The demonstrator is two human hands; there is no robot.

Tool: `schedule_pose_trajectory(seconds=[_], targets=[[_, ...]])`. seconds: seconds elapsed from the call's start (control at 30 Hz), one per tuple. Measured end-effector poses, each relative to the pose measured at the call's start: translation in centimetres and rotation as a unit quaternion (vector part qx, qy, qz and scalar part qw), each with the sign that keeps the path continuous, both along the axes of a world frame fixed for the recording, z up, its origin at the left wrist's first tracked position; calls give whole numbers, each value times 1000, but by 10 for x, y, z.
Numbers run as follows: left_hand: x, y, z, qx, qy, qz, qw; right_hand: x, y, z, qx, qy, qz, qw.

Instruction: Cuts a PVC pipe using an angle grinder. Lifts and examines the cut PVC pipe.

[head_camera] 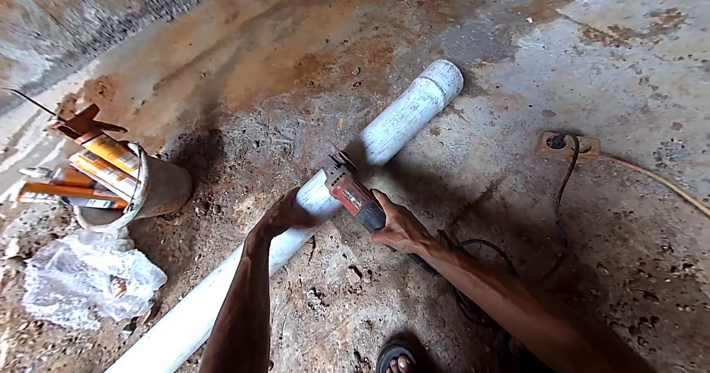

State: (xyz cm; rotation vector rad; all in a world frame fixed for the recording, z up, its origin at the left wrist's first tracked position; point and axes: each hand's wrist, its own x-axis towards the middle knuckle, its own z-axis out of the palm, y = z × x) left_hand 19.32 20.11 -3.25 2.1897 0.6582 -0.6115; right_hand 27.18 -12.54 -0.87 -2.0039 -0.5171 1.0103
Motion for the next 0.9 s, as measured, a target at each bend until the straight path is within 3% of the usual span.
schedule_pose_trajectory(seconds=[0.17, 0.9], targets=[[4, -1, 8, -64, 3, 13, 998, 0, -3, -2, -5, -4, 4, 1000], [12, 7, 14, -48, 43, 5, 998, -3, -10, -13, 6, -10, -1, 1000]])
